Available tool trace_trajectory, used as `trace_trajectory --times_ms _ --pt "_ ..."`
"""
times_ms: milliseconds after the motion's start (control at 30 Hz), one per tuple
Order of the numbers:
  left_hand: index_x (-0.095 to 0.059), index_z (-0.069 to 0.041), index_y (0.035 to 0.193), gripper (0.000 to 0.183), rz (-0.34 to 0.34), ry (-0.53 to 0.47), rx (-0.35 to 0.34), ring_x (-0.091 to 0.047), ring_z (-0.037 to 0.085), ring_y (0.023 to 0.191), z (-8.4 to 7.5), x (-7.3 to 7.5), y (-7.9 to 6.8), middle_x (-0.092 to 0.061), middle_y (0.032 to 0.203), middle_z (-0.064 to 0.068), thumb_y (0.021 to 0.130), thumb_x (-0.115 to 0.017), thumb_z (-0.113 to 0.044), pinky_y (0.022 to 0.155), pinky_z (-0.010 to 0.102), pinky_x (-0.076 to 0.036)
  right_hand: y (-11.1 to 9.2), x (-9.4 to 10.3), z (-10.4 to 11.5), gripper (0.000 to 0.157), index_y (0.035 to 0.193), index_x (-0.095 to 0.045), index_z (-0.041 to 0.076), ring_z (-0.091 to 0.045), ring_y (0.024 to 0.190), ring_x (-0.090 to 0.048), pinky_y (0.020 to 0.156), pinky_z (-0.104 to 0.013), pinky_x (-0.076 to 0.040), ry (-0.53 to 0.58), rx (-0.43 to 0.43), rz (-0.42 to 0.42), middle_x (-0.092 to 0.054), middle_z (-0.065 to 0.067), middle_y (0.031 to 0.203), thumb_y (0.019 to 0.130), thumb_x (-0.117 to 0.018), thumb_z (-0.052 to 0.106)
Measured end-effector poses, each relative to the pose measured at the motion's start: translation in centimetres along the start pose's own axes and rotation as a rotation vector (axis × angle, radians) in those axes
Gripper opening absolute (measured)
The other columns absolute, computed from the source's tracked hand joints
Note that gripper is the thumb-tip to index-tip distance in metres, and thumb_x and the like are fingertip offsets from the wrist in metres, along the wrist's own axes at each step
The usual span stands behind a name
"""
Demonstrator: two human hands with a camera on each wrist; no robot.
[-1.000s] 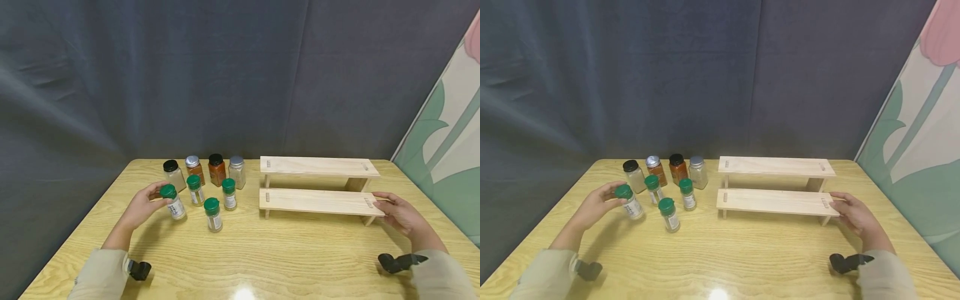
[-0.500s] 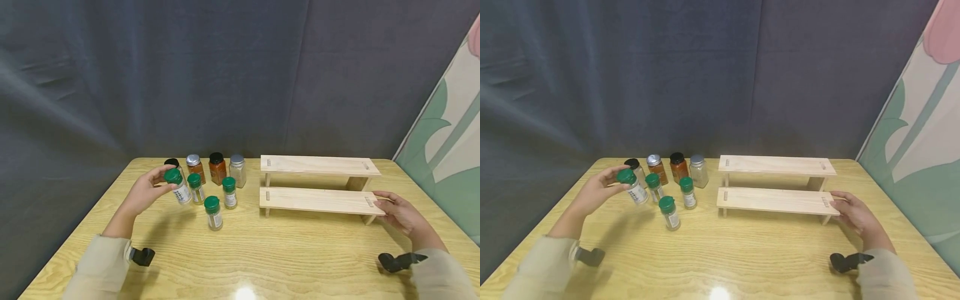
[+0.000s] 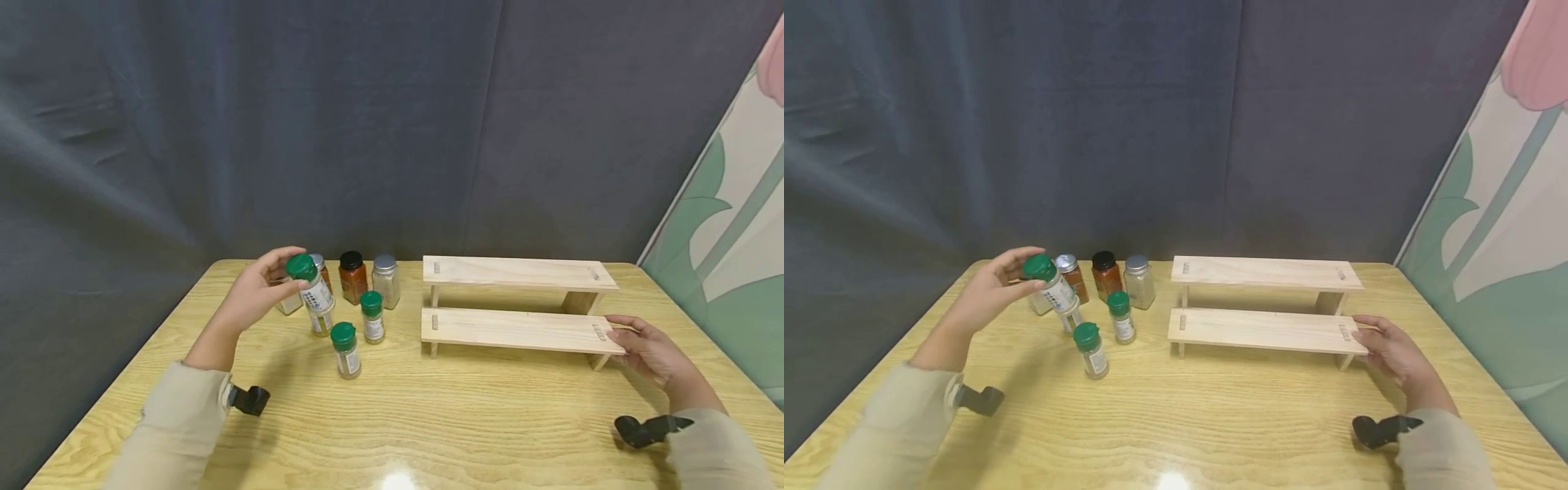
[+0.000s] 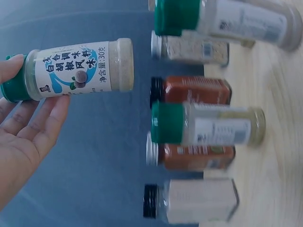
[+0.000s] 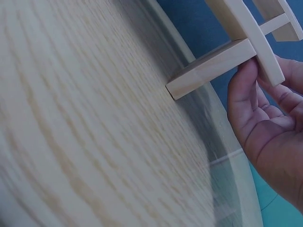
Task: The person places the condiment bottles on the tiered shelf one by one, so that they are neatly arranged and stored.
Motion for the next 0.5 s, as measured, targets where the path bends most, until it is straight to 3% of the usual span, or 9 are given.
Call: trace_trajectory --times_ms 333,500 --pt "-0.043 -0.009 0.124 0.047 0.051 -0.095 -0.008 -0.053 0.024 0.091 -2.0 -3.0 2.0 -0.051 0.106 0.010 0.081 -0.061 -0.015 0.071 0.036 -0.046 0.0 0.0 0.0 0.034 0.104 -0.058 0.014 -0.017 0.080 -0.059 0.066 -0.029 -0.049 -0.020 0.002 -0.013 -0.059 -0.005 0.091 0.089 -0.036 -0.008" --pt "-0.042 -0.010 0.124 0.046 0.090 -0.142 -0.023 -0.052 0.028 0.083 -2.9 -4.8 2.7 -0.052 0.105 0.010 0.082 -0.060 -0.012 0.058 0.034 -0.045 -0.1 -0.1 0.0 0.035 0.105 -0.057 0.014 -0.016 0.080 -0.059 0.066 -0.028 -0.049 -0.025 0.001 -0.008 -0.059 -0.005 0.092 0.089 -0.034 -0.008"
Point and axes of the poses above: each hand's wrist, its own y-axis towards the middle knuckle, its own x-axis out of the back of the hand, z = x × y, the point moved 8 cm from there along y, towards the middle knuckle
